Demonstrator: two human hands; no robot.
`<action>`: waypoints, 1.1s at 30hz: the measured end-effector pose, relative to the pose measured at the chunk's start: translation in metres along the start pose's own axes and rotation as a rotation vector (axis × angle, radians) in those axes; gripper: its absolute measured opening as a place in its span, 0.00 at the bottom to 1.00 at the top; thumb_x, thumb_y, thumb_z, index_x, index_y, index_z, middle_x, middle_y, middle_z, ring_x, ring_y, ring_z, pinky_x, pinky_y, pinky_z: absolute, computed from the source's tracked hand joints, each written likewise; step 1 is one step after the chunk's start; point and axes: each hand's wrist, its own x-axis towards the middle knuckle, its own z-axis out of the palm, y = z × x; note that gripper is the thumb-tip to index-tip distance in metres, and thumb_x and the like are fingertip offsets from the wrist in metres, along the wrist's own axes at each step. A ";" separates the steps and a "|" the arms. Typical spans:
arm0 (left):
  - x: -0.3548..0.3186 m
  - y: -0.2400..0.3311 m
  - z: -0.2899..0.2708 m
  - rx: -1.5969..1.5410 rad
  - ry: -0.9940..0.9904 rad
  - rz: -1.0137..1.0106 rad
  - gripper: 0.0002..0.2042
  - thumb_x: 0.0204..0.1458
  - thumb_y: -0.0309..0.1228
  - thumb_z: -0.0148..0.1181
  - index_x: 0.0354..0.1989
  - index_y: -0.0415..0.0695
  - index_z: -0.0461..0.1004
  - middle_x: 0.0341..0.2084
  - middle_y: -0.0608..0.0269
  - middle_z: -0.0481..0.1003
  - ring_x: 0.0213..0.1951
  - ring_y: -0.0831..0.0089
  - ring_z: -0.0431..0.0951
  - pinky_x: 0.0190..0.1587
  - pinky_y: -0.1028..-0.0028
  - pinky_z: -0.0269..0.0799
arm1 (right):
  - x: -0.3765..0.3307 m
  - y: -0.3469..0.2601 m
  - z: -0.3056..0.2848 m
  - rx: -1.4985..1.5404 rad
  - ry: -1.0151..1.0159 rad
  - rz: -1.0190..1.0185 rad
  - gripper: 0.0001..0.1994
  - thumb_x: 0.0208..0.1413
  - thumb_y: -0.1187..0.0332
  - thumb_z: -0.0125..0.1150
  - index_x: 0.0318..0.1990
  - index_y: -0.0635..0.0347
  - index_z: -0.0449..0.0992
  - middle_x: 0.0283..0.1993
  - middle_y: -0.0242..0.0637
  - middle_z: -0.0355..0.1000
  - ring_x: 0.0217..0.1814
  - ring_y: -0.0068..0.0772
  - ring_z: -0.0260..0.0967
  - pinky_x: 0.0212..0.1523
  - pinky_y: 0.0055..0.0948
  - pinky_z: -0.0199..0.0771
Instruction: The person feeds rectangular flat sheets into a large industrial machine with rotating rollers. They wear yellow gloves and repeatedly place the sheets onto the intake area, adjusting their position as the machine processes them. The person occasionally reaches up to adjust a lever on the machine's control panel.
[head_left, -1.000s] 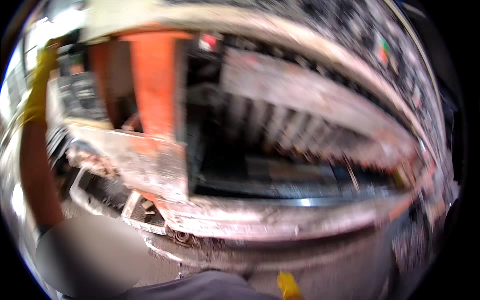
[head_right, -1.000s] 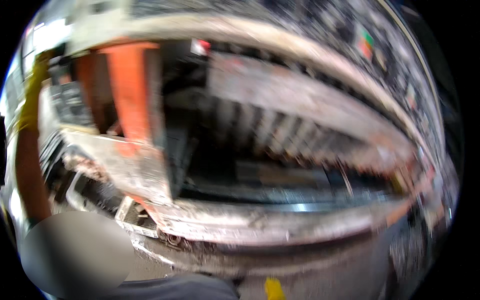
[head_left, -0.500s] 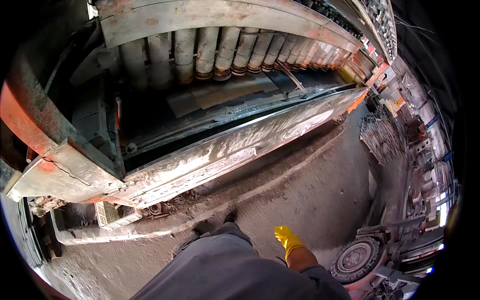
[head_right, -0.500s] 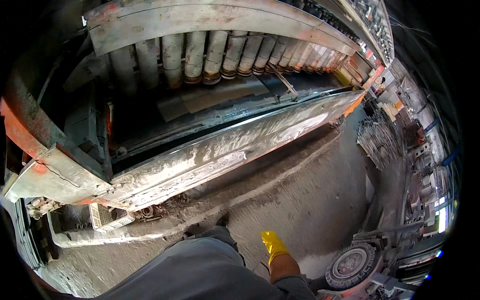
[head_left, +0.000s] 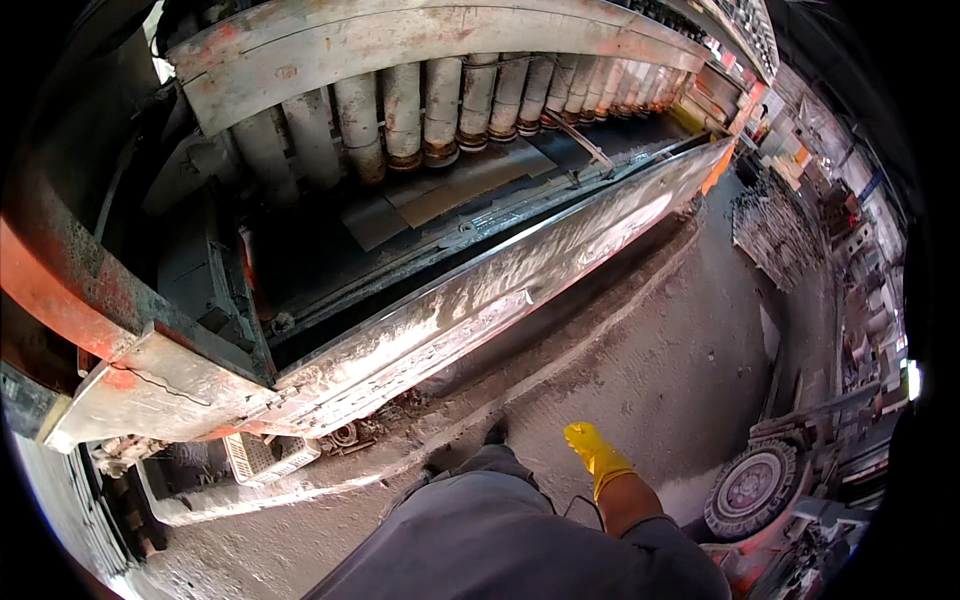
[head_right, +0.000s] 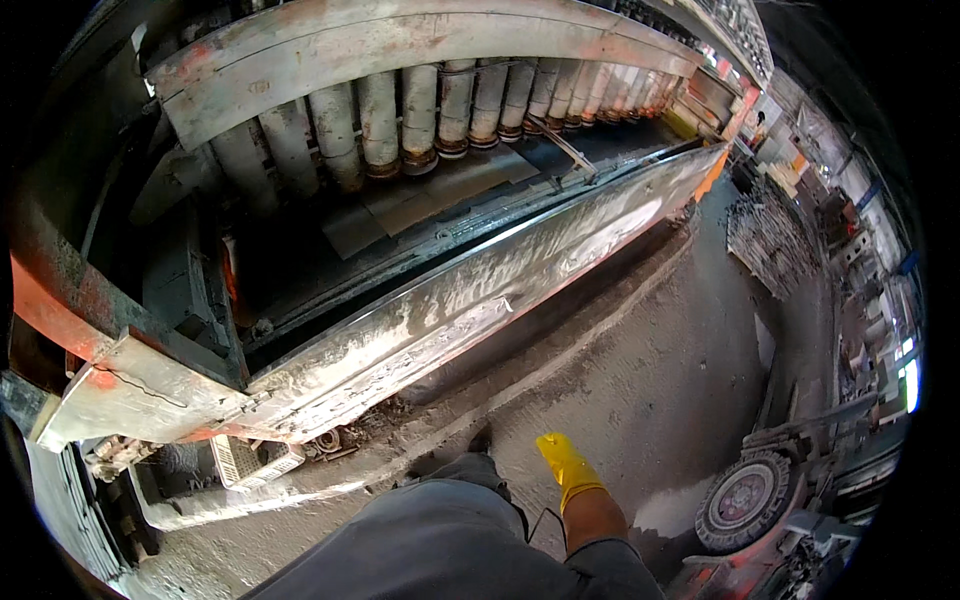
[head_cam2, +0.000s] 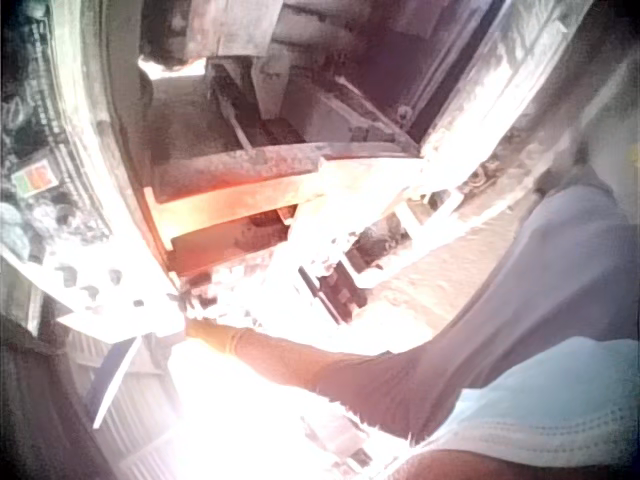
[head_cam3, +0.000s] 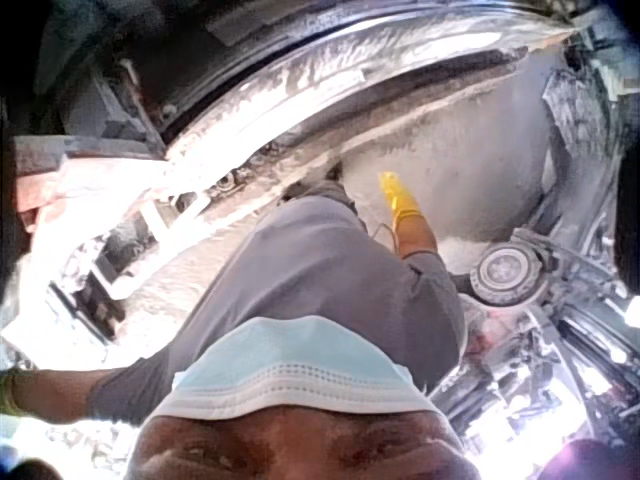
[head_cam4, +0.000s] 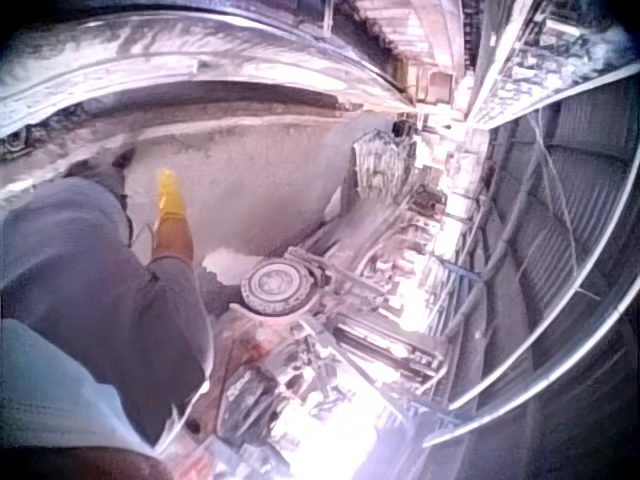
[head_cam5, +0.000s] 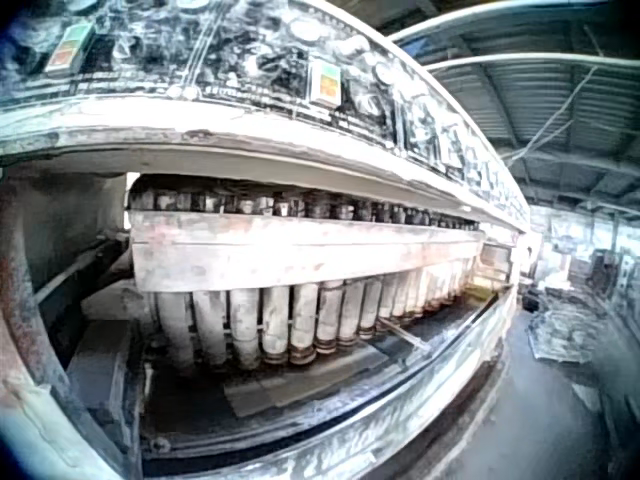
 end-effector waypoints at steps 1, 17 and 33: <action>0.001 -0.003 -0.004 0.008 0.000 -0.001 0.27 0.60 0.37 0.71 0.63 0.34 0.73 0.56 0.47 0.77 0.57 0.57 0.76 0.60 0.62 0.71 | -0.005 -0.001 0.007 0.018 0.016 0.008 0.18 0.62 0.55 0.70 0.51 0.57 0.83 0.42 0.32 0.81 0.39 0.30 0.76 0.39 0.35 0.75; -0.023 -0.035 0.000 0.007 -0.001 -0.031 0.27 0.60 0.32 0.69 0.66 0.34 0.72 0.62 0.44 0.74 0.63 0.50 0.74 0.66 0.58 0.68 | -0.007 0.001 0.003 0.005 -0.098 0.067 0.13 0.61 0.56 0.70 0.43 0.57 0.83 0.33 0.32 0.77 0.30 0.27 0.70 0.31 0.31 0.70; -0.187 0.116 0.037 0.014 0.326 0.400 0.27 0.61 0.27 0.67 0.68 0.34 0.70 0.68 0.41 0.71 0.69 0.44 0.71 0.73 0.54 0.65 | 0.078 -0.011 -0.124 -0.237 0.083 0.007 0.23 0.63 0.54 0.65 0.54 0.64 0.82 0.49 0.42 0.82 0.51 0.41 0.78 0.53 0.41 0.75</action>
